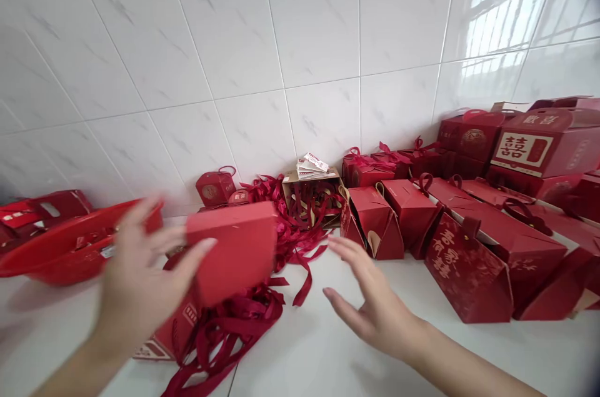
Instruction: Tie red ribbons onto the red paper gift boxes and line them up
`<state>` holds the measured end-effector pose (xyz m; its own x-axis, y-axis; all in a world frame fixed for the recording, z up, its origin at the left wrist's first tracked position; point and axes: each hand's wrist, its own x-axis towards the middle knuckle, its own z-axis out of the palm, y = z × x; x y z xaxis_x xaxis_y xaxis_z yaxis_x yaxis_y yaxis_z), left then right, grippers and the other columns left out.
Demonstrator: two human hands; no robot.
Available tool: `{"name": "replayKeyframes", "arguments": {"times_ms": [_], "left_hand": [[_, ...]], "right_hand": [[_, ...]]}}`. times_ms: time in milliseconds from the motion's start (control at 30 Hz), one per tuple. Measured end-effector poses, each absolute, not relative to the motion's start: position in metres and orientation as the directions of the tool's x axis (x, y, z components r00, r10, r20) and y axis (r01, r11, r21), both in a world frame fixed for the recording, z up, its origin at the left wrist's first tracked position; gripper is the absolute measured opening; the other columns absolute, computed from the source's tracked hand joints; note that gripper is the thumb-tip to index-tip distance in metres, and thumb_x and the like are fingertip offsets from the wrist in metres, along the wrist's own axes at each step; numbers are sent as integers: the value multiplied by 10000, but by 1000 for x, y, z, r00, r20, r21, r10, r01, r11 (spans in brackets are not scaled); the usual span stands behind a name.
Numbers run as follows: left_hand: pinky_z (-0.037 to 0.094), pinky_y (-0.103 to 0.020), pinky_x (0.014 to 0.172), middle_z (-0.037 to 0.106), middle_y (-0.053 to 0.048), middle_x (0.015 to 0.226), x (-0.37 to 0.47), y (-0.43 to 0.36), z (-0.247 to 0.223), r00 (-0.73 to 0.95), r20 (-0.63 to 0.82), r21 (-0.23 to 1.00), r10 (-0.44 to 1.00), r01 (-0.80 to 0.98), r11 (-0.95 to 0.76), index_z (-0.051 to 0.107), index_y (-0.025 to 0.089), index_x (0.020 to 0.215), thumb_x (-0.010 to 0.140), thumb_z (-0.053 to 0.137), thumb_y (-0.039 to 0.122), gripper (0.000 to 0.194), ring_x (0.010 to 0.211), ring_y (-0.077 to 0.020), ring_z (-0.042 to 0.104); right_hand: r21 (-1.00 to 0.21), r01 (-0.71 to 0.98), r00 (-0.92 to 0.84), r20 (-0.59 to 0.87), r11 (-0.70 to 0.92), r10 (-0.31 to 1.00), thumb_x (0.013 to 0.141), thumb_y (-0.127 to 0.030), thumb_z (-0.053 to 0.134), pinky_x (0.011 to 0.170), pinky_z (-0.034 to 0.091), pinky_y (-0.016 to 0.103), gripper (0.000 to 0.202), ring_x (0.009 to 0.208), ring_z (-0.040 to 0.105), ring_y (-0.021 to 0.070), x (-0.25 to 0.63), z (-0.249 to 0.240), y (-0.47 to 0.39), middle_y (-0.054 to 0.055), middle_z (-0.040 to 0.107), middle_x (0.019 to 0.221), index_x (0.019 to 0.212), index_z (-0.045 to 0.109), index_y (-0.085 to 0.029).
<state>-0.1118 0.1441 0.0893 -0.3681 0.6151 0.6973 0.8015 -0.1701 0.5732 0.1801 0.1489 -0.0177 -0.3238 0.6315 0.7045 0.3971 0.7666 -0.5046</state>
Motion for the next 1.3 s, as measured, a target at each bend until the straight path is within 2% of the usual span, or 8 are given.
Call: {"name": "replayKeyframes", "arguments": {"times_ms": [100,200,367,533,667,867,1100,1300], "left_hand": [[583,-427,869,723,-11,843,-55,151,59,-146,527,737,837,569,-365,350,323,1429,680,753,410,855,898,-260,724],[592,-393,817,736,-23,875,-16,159,29,12,386,869,922,330,-368,253,320,1455,762,709,341,830,868,-234,729],[567,-326,763,710,15,806,9,169,9,83,296,937,952,169,-306,241,302,1435,755,729,326,836,803,-195,711],[544,-337,686,692,-26,645,4,209,41,196,194,889,961,380,-257,589,178,1168,842,466,655,590,665,-221,689],[522,-341,773,650,-27,581,9,289,75,28,335,735,942,618,-280,693,168,842,902,384,628,558,713,-223,679],[524,-439,891,630,-87,1179,32,397,111,-190,358,599,914,797,-69,610,158,1144,924,589,368,305,1040,-226,626],[541,-420,870,610,-87,1210,56,435,123,-251,329,634,910,773,-16,584,180,1200,916,610,325,321,1054,-232,624],[553,-414,835,623,-90,1175,60,413,135,-247,521,697,817,676,-240,587,153,1180,935,577,337,307,982,-210,638]], "right_hand": [[-517,389,-156,779,763,607,910,-275,584,1091,420,459,625,1377,390,277,190,-3,149,140,387,1474,1451,272,-272],[-461,459,-142,806,759,575,912,-278,584,1046,457,448,506,1334,450,279,206,-1,157,140,448,1436,1380,396,-252],[-582,488,-150,679,651,719,907,-314,589,801,529,342,170,904,655,217,227,-10,171,59,697,972,1055,610,-234],[-830,173,-37,533,531,845,889,-406,596,653,463,279,224,732,575,169,219,-20,179,23,618,775,800,589,-200],[-875,-14,-17,484,483,875,907,-430,571,743,444,291,275,720,519,145,209,-31,180,-1,539,759,769,527,-197],[-842,-95,-16,534,531,845,971,-360,463,769,452,271,179,842,528,165,198,-42,175,41,543,888,890,515,-209],[-808,-60,-57,589,586,806,984,-338,429,772,475,269,150,851,553,169,192,-56,182,58,554,904,936,500,-216],[-800,-72,9,596,595,803,986,-384,417,775,501,256,205,851,577,167,191,-53,180,63,571,897,912,508,-216]]}}
